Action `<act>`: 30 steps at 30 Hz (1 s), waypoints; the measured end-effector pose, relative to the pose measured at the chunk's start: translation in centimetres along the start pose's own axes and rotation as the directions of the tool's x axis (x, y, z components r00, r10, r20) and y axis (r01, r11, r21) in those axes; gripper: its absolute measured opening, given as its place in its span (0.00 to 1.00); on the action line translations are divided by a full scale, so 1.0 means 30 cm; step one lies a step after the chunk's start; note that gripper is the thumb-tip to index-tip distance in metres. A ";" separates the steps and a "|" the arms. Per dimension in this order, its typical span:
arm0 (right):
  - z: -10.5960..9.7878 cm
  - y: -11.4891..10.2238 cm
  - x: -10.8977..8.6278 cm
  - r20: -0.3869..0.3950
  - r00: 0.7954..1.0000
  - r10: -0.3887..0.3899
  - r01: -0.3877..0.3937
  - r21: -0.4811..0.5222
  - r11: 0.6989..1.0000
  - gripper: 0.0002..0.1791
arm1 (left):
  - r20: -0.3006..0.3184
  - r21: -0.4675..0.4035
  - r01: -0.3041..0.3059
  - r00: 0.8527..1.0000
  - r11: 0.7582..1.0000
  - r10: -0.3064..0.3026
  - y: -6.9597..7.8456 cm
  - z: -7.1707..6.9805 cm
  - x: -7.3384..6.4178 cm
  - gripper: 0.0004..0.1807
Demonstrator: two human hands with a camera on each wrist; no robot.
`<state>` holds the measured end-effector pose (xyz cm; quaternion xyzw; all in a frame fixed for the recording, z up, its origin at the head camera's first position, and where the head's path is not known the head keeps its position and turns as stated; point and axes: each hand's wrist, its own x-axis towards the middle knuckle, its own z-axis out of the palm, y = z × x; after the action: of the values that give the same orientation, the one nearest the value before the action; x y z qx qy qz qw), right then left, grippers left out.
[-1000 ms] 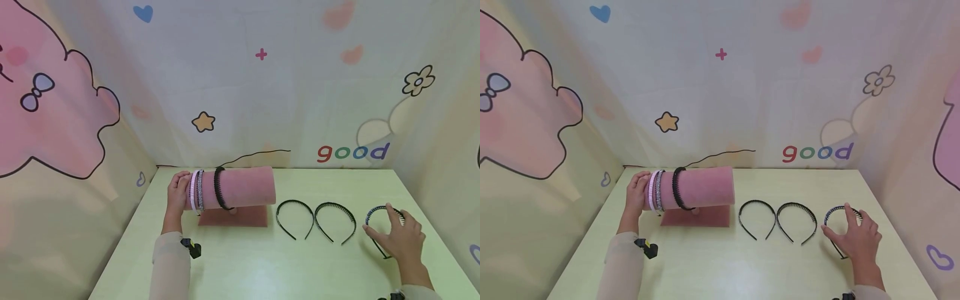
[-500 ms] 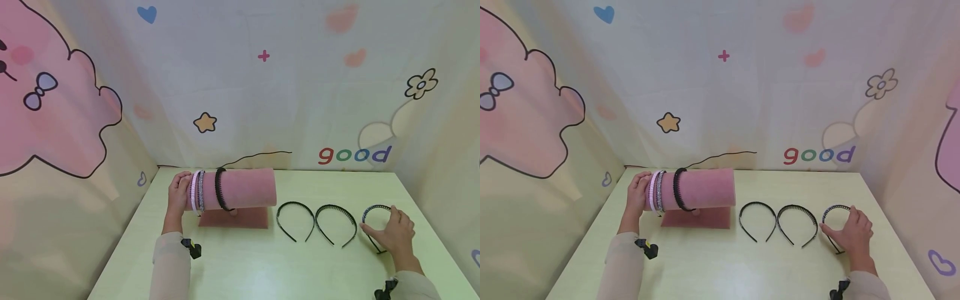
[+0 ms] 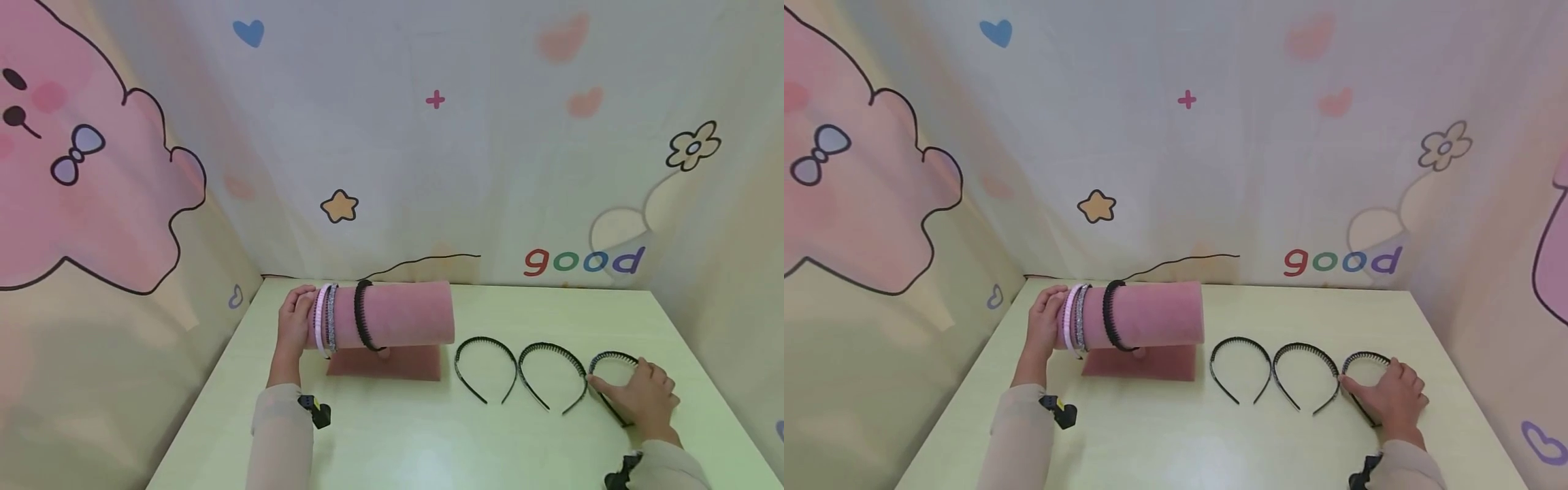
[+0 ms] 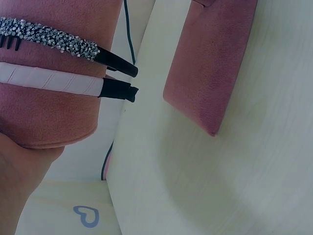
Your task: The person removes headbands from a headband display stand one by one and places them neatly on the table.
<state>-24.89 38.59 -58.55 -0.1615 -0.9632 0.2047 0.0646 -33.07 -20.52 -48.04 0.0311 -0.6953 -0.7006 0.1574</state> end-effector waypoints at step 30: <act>-0.023 -0.024 0.012 -0.010 0.998 -0.060 0.060 0.006 0.998 0.53 | 0.009 0.010 -0.018 1.000 1.000 0.018 0.014 -0.006 -0.006 0.13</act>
<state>-25.31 38.36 -57.61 -0.1335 -0.9667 0.2049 0.0761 -32.78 -20.65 -47.65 0.0225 -0.6998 -0.6956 0.1607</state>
